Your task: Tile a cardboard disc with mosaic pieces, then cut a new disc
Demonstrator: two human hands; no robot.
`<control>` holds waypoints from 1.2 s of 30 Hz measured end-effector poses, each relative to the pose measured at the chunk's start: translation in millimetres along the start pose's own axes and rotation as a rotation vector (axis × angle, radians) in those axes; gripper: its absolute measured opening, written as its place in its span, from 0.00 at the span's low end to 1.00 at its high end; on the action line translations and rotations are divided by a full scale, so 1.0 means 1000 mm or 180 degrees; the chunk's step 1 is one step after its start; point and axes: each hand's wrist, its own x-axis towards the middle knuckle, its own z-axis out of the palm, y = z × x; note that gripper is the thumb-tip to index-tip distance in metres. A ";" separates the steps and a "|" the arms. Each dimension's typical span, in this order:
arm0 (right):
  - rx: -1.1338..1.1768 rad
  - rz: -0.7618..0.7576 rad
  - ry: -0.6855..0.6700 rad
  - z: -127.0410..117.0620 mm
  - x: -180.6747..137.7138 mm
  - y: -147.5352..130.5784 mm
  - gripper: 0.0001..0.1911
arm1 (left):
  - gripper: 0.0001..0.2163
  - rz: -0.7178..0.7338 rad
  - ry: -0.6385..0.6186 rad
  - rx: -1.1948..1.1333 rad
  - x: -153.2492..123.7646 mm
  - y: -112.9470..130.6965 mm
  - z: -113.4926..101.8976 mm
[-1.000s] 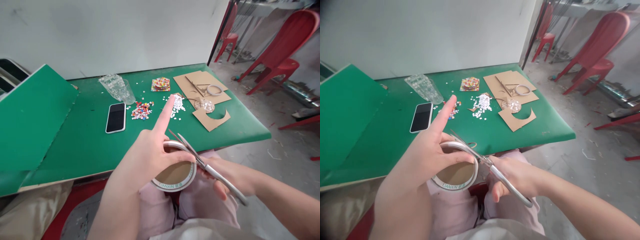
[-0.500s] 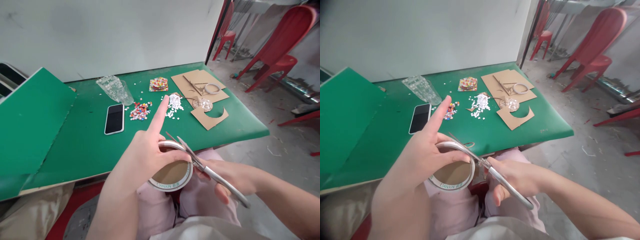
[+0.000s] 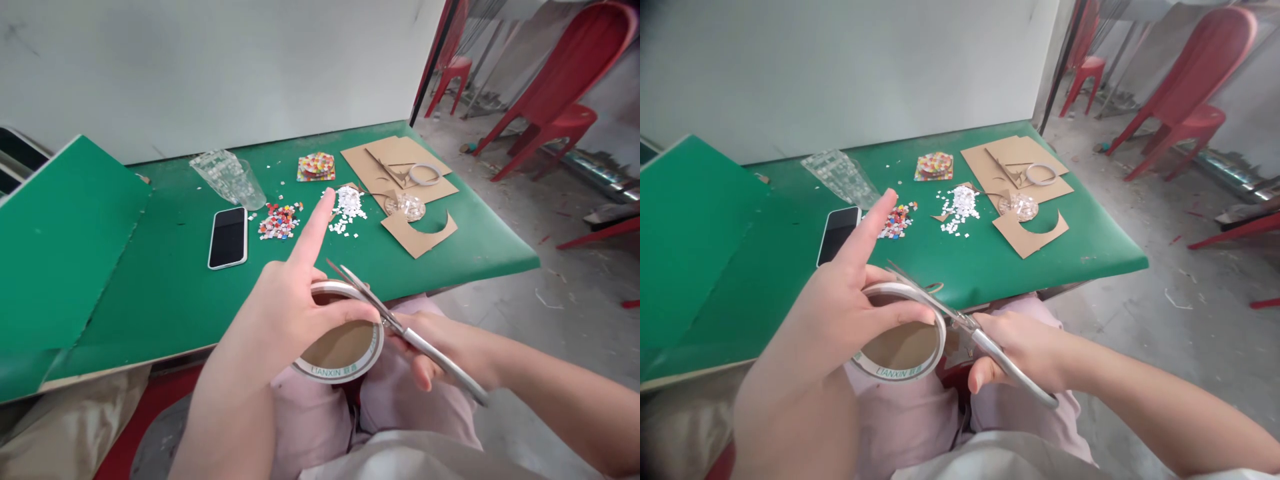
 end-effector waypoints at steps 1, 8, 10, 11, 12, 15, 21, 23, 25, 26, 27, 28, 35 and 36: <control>0.0012 0.0008 0.0012 0.000 0.000 0.000 0.26 | 0.38 -0.0007 0.0009 -0.0007 0.000 -0.001 0.000; 0.0102 -0.0214 -0.0139 -0.003 -0.005 0.008 0.30 | 0.40 -0.0048 -0.0061 0.0035 0.001 0.000 -0.001; 0.0116 -0.0184 -0.0184 -0.003 -0.005 0.008 0.32 | 0.40 -0.0032 -0.0116 0.0059 0.001 0.001 -0.002; 0.0107 -0.0137 -0.0210 -0.003 -0.005 0.008 0.33 | 0.40 -0.0023 -0.0134 0.0059 0.002 0.002 -0.002; 0.0086 -0.0071 -0.0233 -0.003 -0.004 0.008 0.35 | 0.40 -0.0017 -0.0144 0.0050 0.002 0.002 -0.001; 0.0007 0.0102 -0.0276 -0.004 -0.002 0.005 0.36 | 0.38 -0.0025 -0.0142 -0.0012 0.001 0.002 0.000; -0.0052 0.0104 -0.0135 -0.002 0.000 0.001 0.22 | 0.37 -0.0034 -0.0106 -0.0118 -0.001 -0.001 0.001; -0.0077 0.0036 -0.0042 -0.001 0.000 0.000 0.22 | 0.38 -0.0041 -0.0119 -0.0084 -0.001 -0.001 0.001; -0.0058 0.0027 -0.0019 0.000 0.001 0.000 0.23 | 0.39 -0.0055 -0.0145 -0.0036 -0.001 -0.001 0.000; -0.0047 0.0045 -0.0027 0.000 0.001 0.000 0.24 | 0.40 -0.0059 -0.0157 -0.0015 -0.001 0.000 -0.001; -0.0046 0.0071 -0.0034 0.000 0.001 0.000 0.25 | 0.41 -0.0059 -0.0163 -0.0002 -0.001 0.000 -0.001; -0.0050 0.0093 -0.0037 0.000 0.001 0.001 0.25 | 0.41 -0.0056 -0.0160 0.0003 -0.001 0.001 -0.001; -0.0122 0.0100 0.0127 0.002 0.002 0.004 0.28 | 0.37 -0.0047 -0.0055 -0.0083 -0.002 0.002 -0.001; -0.0104 0.0096 0.0067 0.002 0.001 0.003 0.29 | 0.37 -0.0049 -0.0074 -0.0064 -0.002 0.002 -0.001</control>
